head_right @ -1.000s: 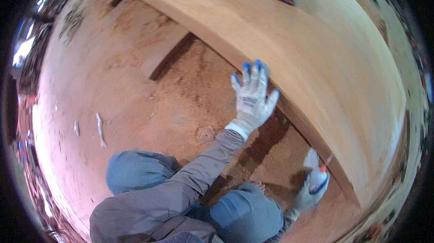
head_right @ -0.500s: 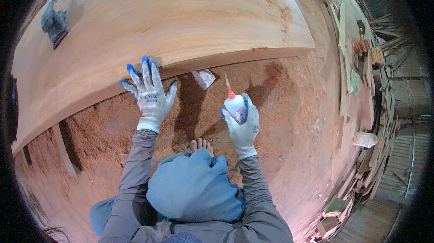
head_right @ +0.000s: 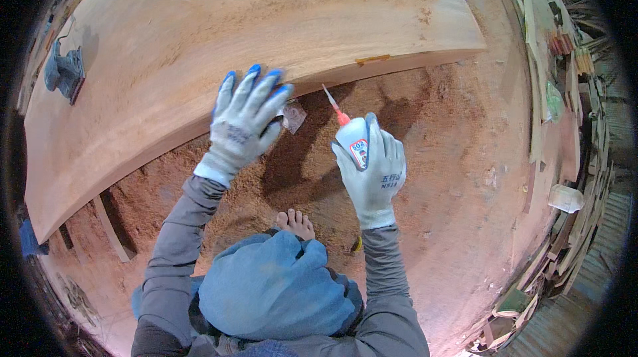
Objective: The person applies wood glue to the edge of a large wooden board and then uses an electric sander to smooth the surface. The person repeats the gluing and sanding process on different sections of the board.
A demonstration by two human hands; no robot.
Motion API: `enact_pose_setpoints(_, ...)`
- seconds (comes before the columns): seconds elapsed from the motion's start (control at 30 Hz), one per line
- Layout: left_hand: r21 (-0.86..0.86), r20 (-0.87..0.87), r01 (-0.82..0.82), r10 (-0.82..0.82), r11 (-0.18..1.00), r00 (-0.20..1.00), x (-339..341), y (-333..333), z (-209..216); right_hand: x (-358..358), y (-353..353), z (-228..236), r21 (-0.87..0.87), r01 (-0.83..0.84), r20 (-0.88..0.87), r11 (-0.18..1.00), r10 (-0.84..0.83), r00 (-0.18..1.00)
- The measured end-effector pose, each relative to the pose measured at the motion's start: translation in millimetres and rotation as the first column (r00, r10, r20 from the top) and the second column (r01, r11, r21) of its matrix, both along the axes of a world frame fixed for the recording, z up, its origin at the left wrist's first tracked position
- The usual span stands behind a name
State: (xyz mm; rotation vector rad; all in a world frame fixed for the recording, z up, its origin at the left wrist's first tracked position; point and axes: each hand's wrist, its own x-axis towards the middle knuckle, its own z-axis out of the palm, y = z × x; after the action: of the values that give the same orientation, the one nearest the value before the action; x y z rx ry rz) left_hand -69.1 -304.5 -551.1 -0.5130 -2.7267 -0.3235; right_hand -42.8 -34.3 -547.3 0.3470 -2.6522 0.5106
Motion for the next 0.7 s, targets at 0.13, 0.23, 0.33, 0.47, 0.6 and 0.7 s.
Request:
enact_pose_setpoints(0.13, 0.142, -0.11, -0.158, 0.174, 0.977, 0.979, 13, -52, 6, -16, -8, 8, 0.055, -0.003, 0.023, 0.998, 0.002, 1.0)
enact_pose_setpoints(0.23, 0.045, -0.133, -0.371, 0.374, 0.928, 0.918, 41, -102, 8, -22, -13, 11, 0.052, -0.008, 0.031, 0.999, 0.007, 0.999)
enact_pose_setpoints(0.33, 0.043, -0.163, -0.402, 0.403, 0.915, 0.901, 52, -121, 2, -22, -8, 12, 0.056, 0.003, 0.021, 0.998, -0.004, 1.0)
enact_pose_setpoints(0.47, 0.045, -0.182, -0.412, 0.413, 0.91, 0.893, 51, -120, -5, -24, 0, 9, 0.073, 0.026, 0.01, 0.997, -0.027, 1.0)
enact_pose_setpoints(0.6, 0.045, -0.196, -0.416, 0.416, 0.908, 0.888, 50, -120, -5, -22, -3, 13, 0.069, 0.009, 0.021, 0.998, -0.01, 1.0)
enact_pose_setpoints(0.7, 0.035, -0.193, -0.427, 0.425, 0.904, 0.884, 49, -118, -5, -18, -11, 14, 0.07, -0.013, 0.063, 0.997, 0.009, 0.998)
